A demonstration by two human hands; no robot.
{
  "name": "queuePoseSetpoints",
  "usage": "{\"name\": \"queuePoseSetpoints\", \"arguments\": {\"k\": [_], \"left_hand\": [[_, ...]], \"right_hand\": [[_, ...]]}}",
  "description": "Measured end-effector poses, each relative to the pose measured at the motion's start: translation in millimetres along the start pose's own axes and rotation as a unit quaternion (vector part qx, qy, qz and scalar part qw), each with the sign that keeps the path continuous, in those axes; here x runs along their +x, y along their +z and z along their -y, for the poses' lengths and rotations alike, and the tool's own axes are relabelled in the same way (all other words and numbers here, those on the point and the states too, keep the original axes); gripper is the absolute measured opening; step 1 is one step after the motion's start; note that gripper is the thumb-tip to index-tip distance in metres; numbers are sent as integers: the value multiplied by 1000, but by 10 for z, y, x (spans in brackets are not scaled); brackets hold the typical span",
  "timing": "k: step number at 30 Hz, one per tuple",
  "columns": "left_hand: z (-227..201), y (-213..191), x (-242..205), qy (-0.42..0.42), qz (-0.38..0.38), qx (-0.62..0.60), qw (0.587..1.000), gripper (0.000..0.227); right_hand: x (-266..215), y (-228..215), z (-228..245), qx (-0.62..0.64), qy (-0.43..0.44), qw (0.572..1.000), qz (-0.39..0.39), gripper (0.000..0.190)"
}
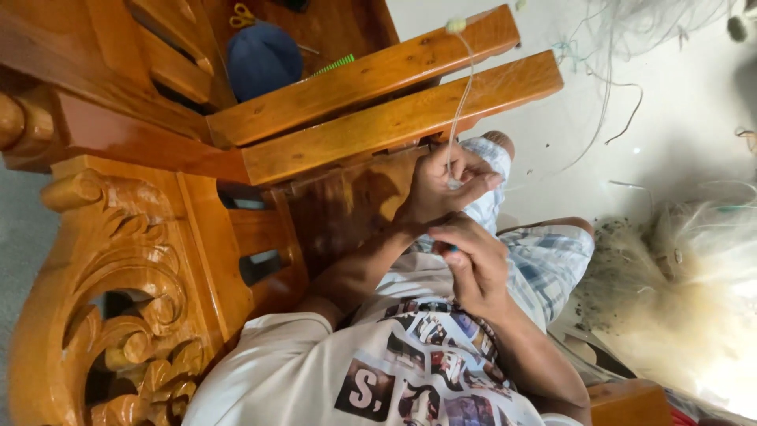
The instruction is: The person is using a blue netting shuttle to repair or weave a white fishing net, carefully threading the line through the mesh.
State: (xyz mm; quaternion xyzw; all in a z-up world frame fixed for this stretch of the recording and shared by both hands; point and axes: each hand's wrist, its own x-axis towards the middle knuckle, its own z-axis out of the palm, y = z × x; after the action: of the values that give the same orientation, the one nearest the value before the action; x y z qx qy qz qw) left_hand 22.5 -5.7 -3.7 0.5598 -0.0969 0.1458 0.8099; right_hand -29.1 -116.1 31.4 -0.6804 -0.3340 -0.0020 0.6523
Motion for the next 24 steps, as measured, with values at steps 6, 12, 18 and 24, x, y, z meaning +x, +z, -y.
{"name": "queuePoseSetpoints", "arguments": {"k": [6, 12, 18, 24], "left_hand": [[65, -74, -48, 8, 24, -33, 999, 35], [71, -115, -114, -3, 29, 10, 1000, 37], [-100, -93, -162, -34, 27, 29, 999, 35], [-73, -138, -177, -53, -14, 30, 998, 32]], "right_hand": [[-66, 142, -39, 40, -35, 998, 38, 20], [-84, 122, -39, 57, -57, 996, 24, 17], [-229, -151, -11, -406, -305, 859, -68, 30], [-197, -276, 329, -109, -95, 983, -114, 17]]}}
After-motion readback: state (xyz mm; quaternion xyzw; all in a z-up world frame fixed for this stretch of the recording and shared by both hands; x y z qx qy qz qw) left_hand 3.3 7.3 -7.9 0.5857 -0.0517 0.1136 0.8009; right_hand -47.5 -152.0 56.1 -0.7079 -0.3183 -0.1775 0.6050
